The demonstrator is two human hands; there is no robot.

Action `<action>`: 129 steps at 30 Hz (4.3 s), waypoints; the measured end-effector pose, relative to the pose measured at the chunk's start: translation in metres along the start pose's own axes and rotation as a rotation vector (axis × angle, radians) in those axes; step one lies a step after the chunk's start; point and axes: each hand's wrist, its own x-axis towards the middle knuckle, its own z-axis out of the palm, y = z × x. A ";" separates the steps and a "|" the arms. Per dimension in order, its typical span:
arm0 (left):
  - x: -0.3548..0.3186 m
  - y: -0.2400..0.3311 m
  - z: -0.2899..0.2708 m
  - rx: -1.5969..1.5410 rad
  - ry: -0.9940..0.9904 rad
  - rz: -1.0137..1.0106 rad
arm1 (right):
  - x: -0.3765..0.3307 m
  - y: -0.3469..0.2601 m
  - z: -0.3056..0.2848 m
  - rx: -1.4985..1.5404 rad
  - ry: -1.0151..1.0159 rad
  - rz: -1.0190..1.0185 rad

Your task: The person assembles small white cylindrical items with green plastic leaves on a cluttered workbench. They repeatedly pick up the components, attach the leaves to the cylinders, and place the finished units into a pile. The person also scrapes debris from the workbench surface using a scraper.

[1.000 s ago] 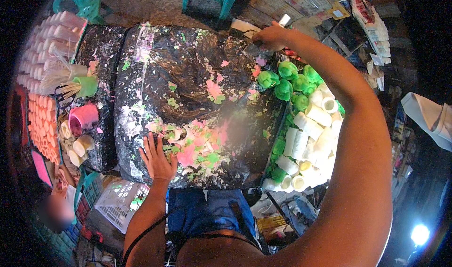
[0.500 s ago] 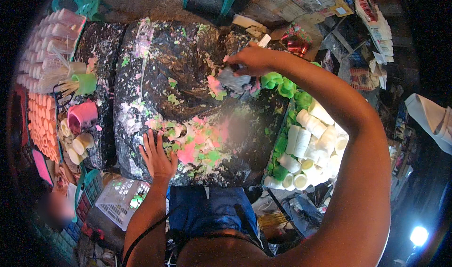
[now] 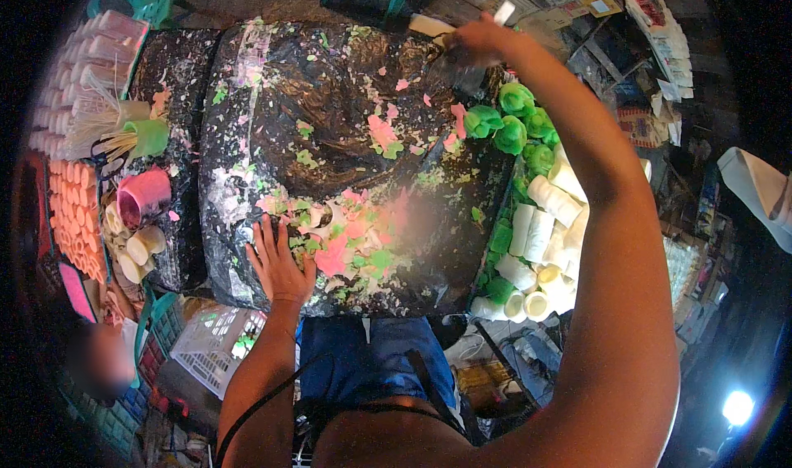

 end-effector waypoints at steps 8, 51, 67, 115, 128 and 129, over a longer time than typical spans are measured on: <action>-0.003 -0.001 -0.002 -0.024 -0.039 -0.037 | -0.034 -0.157 -0.002 0.392 -0.003 -0.491; -0.001 0.000 -0.002 -0.010 0.008 0.016 | 0.011 -0.259 0.063 -0.682 0.299 0.335; -0.002 0.008 -0.005 0.049 0.001 0.032 | -0.166 -0.221 0.085 -0.006 0.298 0.667; -0.006 0.010 -0.002 0.051 0.080 0.044 | -0.159 -0.313 0.158 0.385 -0.046 0.554; -0.005 0.010 0.002 0.057 0.112 0.094 | -0.168 -0.206 0.164 -0.156 0.190 0.599; -0.005 0.008 0.003 0.056 0.121 0.103 | -0.153 -0.223 0.175 -0.175 0.100 0.649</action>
